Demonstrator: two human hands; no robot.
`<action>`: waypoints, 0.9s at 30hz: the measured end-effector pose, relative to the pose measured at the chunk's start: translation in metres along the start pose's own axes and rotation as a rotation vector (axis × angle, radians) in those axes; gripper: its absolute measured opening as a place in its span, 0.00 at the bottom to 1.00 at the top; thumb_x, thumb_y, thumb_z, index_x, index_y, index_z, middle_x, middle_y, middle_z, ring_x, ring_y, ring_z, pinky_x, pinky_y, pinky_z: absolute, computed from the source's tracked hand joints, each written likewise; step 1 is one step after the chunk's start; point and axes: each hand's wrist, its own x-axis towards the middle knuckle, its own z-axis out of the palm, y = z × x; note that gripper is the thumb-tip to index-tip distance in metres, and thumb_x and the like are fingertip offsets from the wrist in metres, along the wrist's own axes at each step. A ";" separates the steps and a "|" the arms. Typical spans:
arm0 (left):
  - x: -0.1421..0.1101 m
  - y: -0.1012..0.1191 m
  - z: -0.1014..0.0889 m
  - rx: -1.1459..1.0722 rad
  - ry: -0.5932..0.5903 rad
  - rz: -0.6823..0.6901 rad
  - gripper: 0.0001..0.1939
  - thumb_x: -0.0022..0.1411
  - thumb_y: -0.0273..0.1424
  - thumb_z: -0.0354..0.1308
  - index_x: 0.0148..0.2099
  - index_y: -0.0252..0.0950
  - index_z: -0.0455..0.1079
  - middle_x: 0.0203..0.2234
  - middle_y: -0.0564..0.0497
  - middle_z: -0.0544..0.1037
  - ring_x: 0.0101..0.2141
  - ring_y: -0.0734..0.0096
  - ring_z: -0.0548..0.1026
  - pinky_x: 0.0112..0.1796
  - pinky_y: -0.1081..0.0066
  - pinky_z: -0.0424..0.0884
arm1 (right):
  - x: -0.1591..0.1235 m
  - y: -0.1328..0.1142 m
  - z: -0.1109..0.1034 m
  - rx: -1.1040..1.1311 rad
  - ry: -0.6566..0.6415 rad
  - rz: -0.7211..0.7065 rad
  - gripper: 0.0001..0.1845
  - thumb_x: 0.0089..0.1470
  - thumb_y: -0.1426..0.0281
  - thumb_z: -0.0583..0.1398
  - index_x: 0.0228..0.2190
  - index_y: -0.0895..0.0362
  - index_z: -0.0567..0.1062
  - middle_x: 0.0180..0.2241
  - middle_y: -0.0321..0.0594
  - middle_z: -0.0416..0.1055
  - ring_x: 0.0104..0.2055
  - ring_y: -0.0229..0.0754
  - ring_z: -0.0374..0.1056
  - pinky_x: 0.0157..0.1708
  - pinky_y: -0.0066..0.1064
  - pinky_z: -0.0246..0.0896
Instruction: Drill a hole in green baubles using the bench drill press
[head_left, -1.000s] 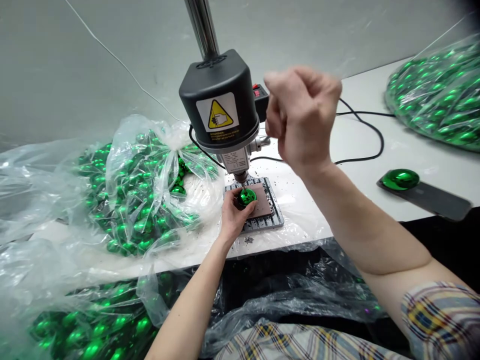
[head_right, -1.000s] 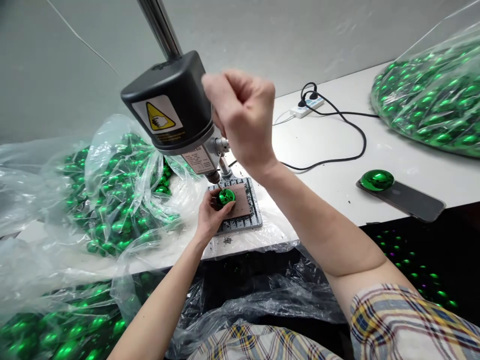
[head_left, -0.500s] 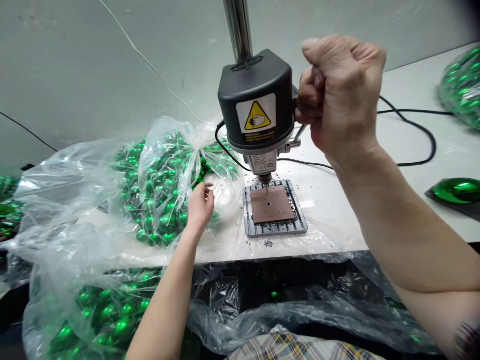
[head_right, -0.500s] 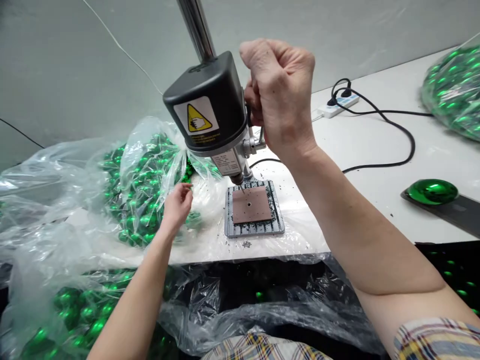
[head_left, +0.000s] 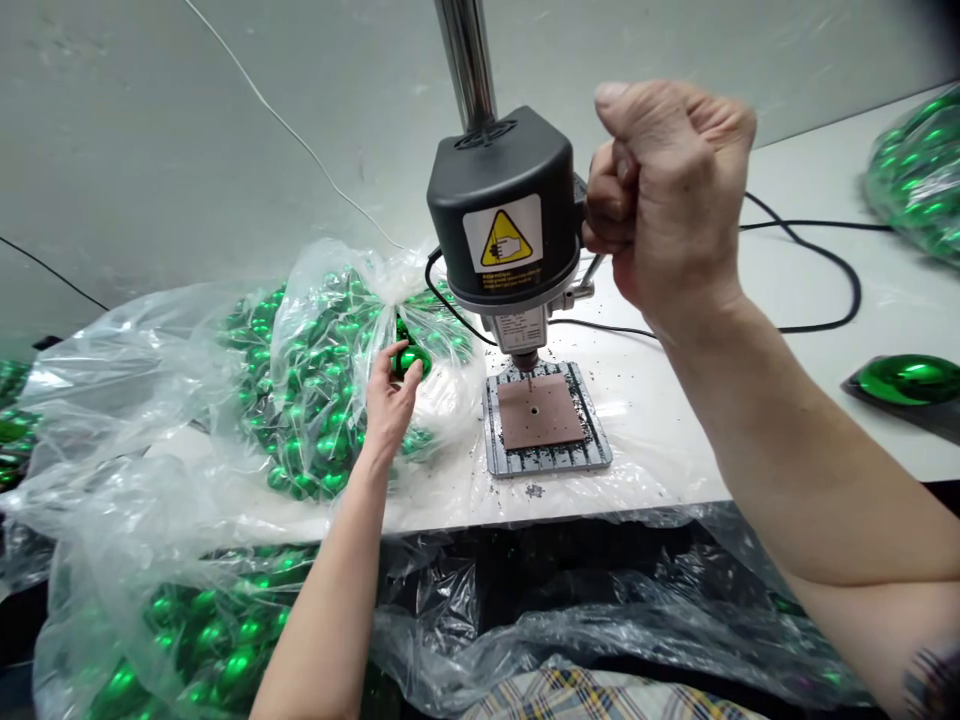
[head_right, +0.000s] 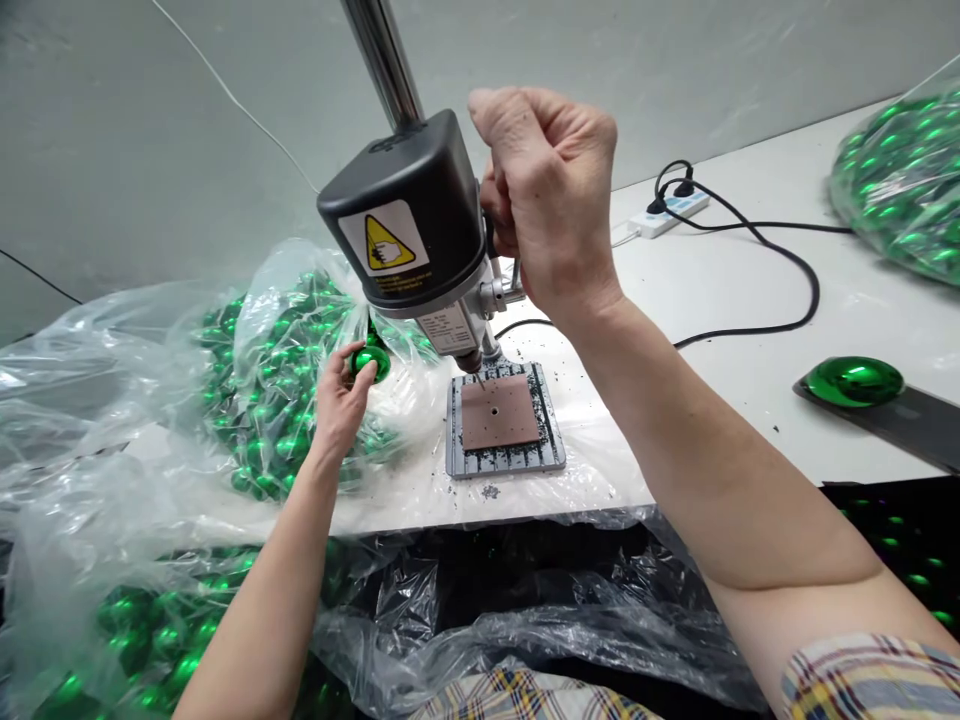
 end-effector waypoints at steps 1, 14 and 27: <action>-0.010 0.008 0.002 -0.176 -0.027 -0.061 0.23 0.62 0.40 0.60 0.58 0.41 0.68 0.39 0.48 0.76 0.38 0.64 0.75 0.40 0.67 0.72 | 0.000 0.000 0.000 0.007 -0.004 0.002 0.27 0.60 0.81 0.56 0.12 0.53 0.60 0.10 0.28 0.49 0.11 0.31 0.40 0.10 0.30 0.31; -0.078 0.042 0.059 -1.157 -0.246 -0.819 0.12 0.60 0.27 0.61 0.47 0.34 0.69 0.42 0.44 0.80 0.43 0.60 0.80 0.45 0.61 0.78 | 0.002 0.000 -0.001 0.076 -0.025 0.030 0.29 0.63 0.81 0.55 0.12 0.54 0.59 0.10 0.27 0.50 0.11 0.32 0.40 0.09 0.31 0.30; -0.081 0.023 0.088 -0.858 -0.142 -0.541 0.27 0.47 0.31 0.71 0.48 0.40 0.63 0.34 0.54 0.77 0.33 0.70 0.77 0.35 0.70 0.72 | 0.006 0.004 -0.007 0.017 -0.107 0.002 0.27 0.61 0.77 0.59 0.13 0.53 0.58 0.11 0.30 0.50 0.11 0.33 0.41 0.10 0.32 0.35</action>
